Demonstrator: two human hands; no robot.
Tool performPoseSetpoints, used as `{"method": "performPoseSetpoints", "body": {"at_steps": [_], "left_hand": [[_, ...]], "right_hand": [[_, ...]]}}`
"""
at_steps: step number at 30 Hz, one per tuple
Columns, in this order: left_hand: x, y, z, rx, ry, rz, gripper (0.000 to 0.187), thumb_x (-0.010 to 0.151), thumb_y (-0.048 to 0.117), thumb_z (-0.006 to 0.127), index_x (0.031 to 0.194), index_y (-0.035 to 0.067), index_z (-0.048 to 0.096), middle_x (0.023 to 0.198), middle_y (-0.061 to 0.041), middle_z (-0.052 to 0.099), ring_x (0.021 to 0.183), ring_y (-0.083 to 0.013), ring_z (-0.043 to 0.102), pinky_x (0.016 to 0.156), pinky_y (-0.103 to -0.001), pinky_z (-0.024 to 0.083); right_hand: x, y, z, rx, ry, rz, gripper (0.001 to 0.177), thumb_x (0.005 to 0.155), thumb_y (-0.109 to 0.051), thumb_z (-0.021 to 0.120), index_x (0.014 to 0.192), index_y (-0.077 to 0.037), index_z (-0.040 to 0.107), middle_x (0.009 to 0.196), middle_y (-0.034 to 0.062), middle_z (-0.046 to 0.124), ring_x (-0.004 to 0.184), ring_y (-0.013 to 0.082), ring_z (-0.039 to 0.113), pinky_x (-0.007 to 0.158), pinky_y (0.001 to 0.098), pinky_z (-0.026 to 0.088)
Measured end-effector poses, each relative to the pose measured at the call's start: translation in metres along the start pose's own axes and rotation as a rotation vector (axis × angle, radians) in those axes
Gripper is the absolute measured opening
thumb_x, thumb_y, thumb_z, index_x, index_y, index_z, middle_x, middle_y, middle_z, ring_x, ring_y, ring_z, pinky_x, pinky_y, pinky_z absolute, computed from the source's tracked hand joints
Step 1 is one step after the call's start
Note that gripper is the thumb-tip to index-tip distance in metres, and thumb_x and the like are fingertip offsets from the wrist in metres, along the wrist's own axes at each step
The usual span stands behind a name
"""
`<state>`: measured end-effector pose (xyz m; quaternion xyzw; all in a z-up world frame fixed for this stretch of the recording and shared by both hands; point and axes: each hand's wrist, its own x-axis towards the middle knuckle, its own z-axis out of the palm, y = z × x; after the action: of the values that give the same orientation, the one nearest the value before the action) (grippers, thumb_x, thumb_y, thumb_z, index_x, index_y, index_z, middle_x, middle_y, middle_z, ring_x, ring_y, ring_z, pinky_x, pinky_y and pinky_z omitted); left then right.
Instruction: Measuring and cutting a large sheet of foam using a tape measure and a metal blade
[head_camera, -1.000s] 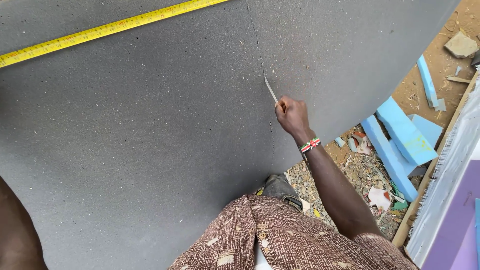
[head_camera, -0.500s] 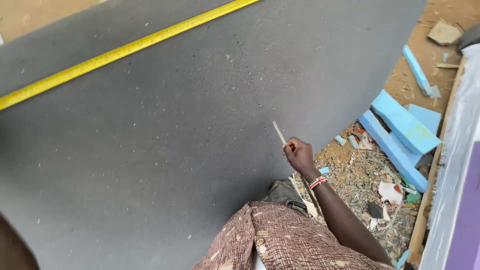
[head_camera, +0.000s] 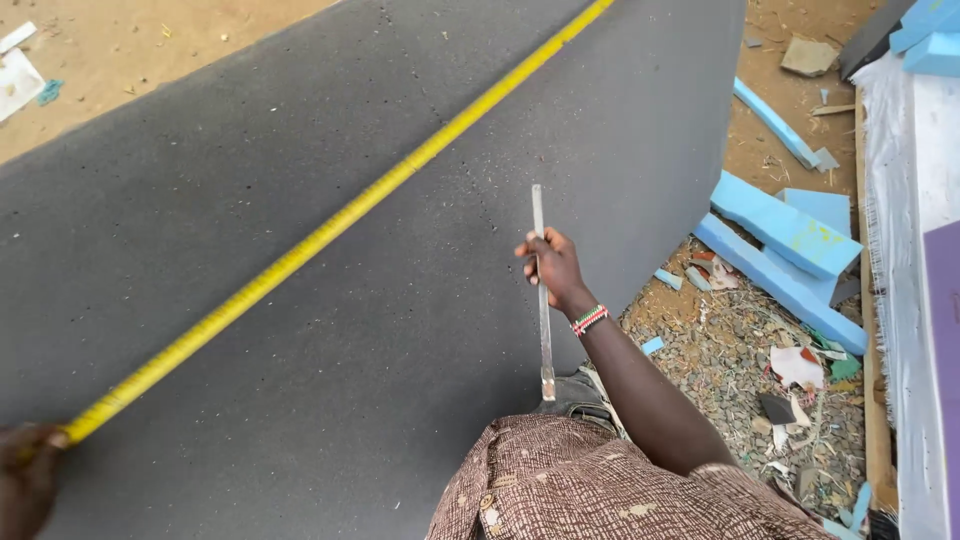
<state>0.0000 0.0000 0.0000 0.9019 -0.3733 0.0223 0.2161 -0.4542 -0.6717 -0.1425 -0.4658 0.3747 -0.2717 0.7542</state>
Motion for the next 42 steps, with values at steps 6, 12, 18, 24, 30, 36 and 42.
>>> {"method": "performPoseSetpoints", "body": {"at_steps": [6,12,18,24,30,36,42], "left_hand": [[-0.071,0.135,-0.018,0.620,-0.374,-0.356,0.029,0.101,0.056,0.066,0.121,0.046,0.084,0.126,0.023,0.083,0.099,-0.0119,0.088,0.088,-0.031,0.066],[-0.086,0.207,0.003,0.598,-0.451,-0.353,0.029,0.101,0.048,0.060,0.121,0.047,0.081,0.130,0.018,0.081,0.103,-0.0277,0.086,0.094,-0.044,0.070],[-0.099,0.210,0.049,0.447,-0.373,-0.307,0.026,0.099,0.045,0.068,0.118,0.037,0.085,0.116,0.011,0.082,0.096,-0.0253,0.082,0.082,-0.044,0.064],[-0.096,0.203,0.064,0.590,-0.589,-0.457,0.034,0.102,0.058,0.060,0.126,0.048,0.081,0.126,0.016,0.081,0.099,-0.0125,0.088,0.086,-0.030,0.066],[-0.109,0.138,0.091,0.581,-0.718,-0.354,0.028,0.099,0.053,0.056,0.098,0.050,0.083,0.071,0.018,0.073,0.064,-0.0003,0.068,0.063,-0.023,0.046],[-0.133,0.133,0.100,0.544,-0.628,-0.380,0.025,0.101,0.050,0.062,0.112,0.046,0.084,0.094,0.021,0.084,0.071,-0.0007,0.073,0.067,-0.020,0.052],[-0.155,0.140,0.101,0.512,-0.290,-0.271,0.015,0.094,0.041,0.076,0.104,0.042,0.087,0.096,0.012,0.082,0.069,-0.0067,0.073,0.068,-0.020,0.057]], "right_hand": [[0.025,-0.055,0.037,0.298,0.090,0.073,0.059,0.093,-0.050,0.073,0.134,-0.009,0.066,0.131,0.0162,0.079,0.053,0.0063,0.059,0.035,0.0189,0.039],[0.060,-0.088,0.031,0.492,0.052,0.012,0.020,0.106,-0.026,0.068,0.114,-0.011,0.058,0.120,0.0146,0.083,0.053,0.0055,0.049,0.037,0.0194,0.039],[0.093,-0.099,-0.008,0.408,0.253,0.001,0.013,0.105,-0.025,0.068,0.107,-0.013,0.071,0.097,0.0087,0.078,0.051,0.0077,0.044,0.042,0.0222,0.032],[0.081,-0.092,-0.013,0.270,0.419,0.056,0.013,0.106,-0.019,0.061,0.097,-0.011,0.065,0.088,0.0100,0.079,0.050,0.0079,0.041,0.041,0.0228,0.031],[0.083,-0.038,-0.014,0.278,0.430,0.093,0.014,0.110,-0.021,0.063,0.099,-0.011,0.066,0.088,0.0094,0.078,0.049,0.0079,0.042,0.038,0.0232,0.032],[0.089,-0.001,-0.018,0.336,0.375,0.143,0.019,0.113,-0.022,0.058,0.103,-0.009,0.068,0.092,0.0107,0.079,0.048,0.0083,0.043,0.040,0.0239,0.032],[0.087,0.006,-0.015,0.352,0.363,0.164,0.015,0.111,-0.021,0.061,0.103,-0.010,0.069,0.089,0.0083,0.077,0.049,0.0069,0.044,0.038,0.0225,0.035]]}}
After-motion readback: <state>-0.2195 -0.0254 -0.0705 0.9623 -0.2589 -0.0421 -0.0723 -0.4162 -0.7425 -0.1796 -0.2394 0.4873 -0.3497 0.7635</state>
